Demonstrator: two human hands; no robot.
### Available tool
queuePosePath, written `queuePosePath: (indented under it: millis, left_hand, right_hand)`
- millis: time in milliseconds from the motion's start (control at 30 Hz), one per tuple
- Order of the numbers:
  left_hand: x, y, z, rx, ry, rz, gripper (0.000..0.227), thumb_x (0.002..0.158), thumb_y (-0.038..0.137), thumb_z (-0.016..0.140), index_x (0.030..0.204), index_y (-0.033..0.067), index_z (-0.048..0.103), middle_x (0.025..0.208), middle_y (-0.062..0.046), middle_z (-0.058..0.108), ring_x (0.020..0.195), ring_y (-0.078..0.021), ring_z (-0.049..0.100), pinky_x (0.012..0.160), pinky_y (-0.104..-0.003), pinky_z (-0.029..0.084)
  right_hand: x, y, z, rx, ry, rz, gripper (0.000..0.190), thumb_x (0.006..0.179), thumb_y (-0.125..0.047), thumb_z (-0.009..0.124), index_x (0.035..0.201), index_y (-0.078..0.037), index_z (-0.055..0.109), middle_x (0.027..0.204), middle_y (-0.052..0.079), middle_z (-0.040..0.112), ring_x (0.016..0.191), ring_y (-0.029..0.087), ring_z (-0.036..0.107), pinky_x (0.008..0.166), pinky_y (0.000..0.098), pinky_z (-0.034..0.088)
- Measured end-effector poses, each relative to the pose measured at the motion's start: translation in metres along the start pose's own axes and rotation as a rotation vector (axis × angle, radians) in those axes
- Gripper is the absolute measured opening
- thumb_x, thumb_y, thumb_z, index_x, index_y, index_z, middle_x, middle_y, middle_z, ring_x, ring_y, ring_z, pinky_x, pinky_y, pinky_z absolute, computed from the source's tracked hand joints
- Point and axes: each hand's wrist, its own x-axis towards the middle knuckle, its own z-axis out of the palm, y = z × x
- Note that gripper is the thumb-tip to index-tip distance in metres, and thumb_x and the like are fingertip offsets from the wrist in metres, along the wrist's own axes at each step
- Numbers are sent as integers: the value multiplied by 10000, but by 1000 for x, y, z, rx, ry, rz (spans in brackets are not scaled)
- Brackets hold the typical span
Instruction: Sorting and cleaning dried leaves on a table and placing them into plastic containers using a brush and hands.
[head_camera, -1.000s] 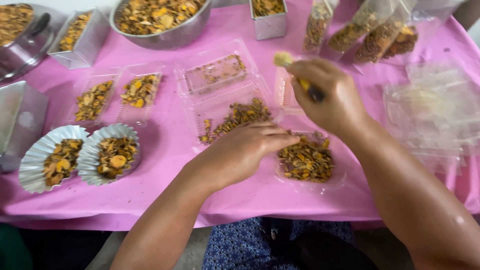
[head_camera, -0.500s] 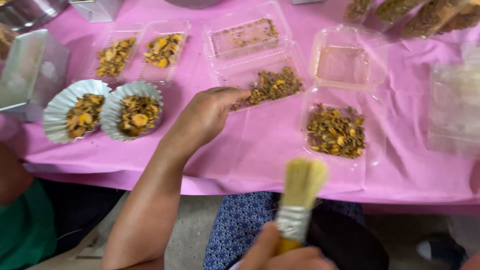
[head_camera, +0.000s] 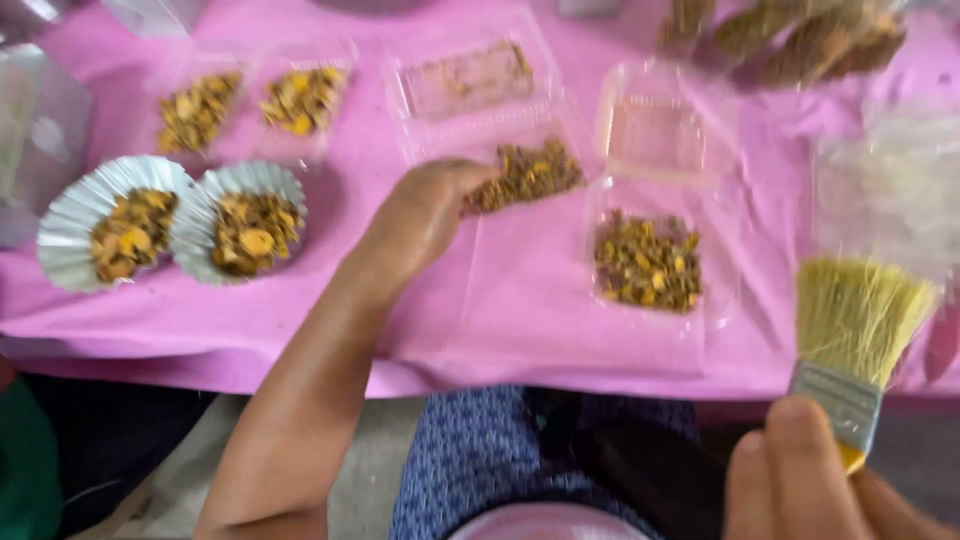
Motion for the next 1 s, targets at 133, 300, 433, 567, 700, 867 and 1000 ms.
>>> queuePosePath:
  millis: [133, 300, 433, 567, 700, 867, 1000]
  left_hand:
    - [9, -9, 6, 108, -57, 108, 427, 759, -127, 579, 1141, 5, 717, 1083, -209, 725, 1013, -383, 678, 878, -471, 497]
    - [34, 11, -2, 171, -289, -196, 543, 843, -213, 507, 1302, 28, 671, 1059, -200, 740, 928, -348, 719, 747, -434, 532]
    - [46, -7, 17, 228, -481, -376, 755, 803, -250, 345, 1393, 151, 595, 1352, -134, 597, 1129, -321, 642, 896, -391, 524]
    - [60, -43, 43, 358, -431, -203, 419, 773, -81, 578, 1039, 208, 723, 929, 8, 703, 814, -202, 652, 657, -335, 507]
    - [56, -3, 7, 41, -271, -352, 441, 663, -203, 318, 805, 129, 571, 756, -7, 469, 574, -126, 487, 480, -313, 391]
    - [72, 0, 4, -591, 15, -492, 420, 862, -170, 519, 1128, 62, 747, 965, -72, 753, 891, -151, 730, 824, -249, 650]
    - [70, -7, 8, -861, 49, -474, 360, 845, -164, 666, 1150, 21, 713, 942, -97, 737, 884, -185, 722, 849, -298, 647]
  right_hand:
    - [5, 66, 27, 47, -331, 143, 287, 884, 82, 624, 1160, 114, 694, 1343, 372, 711, 926, 376, 557, 920, 452, 480]
    - [-19, 104, 72, 201, -244, 409, 146, 1075, 105, 686, 1211, 90, 739, 1378, 293, 709, 1209, 403, 715, 1175, 463, 564]
    - [-1, 105, 79, 307, -180, 386, 130, 1048, 145, 716, 1171, 144, 759, 1253, 294, 728, 1151, 373, 716, 1146, 456, 584]
    - [32, 105, 81, 504, -95, 395, 104, 1033, 188, 675, 1116, 171, 736, 1181, 309, 726, 1074, 377, 709, 1059, 452, 570]
    - [71, 110, 98, 687, -67, 436, 156, 1004, 116, 733, 1156, 104, 762, 1134, 261, 755, 931, 288, 736, 825, 349, 615]
    - [129, 112, 137, 1308, -191, 1114, 175, 987, -4, 646, 1129, 86, 697, 1004, 254, 771, 777, 313, 792, 771, 358, 690]
    - [128, 113, 199, 1477, -124, 1133, 191, 1010, -26, 610, 1123, 102, 698, 970, 279, 756, 731, 346, 774, 722, 391, 697]
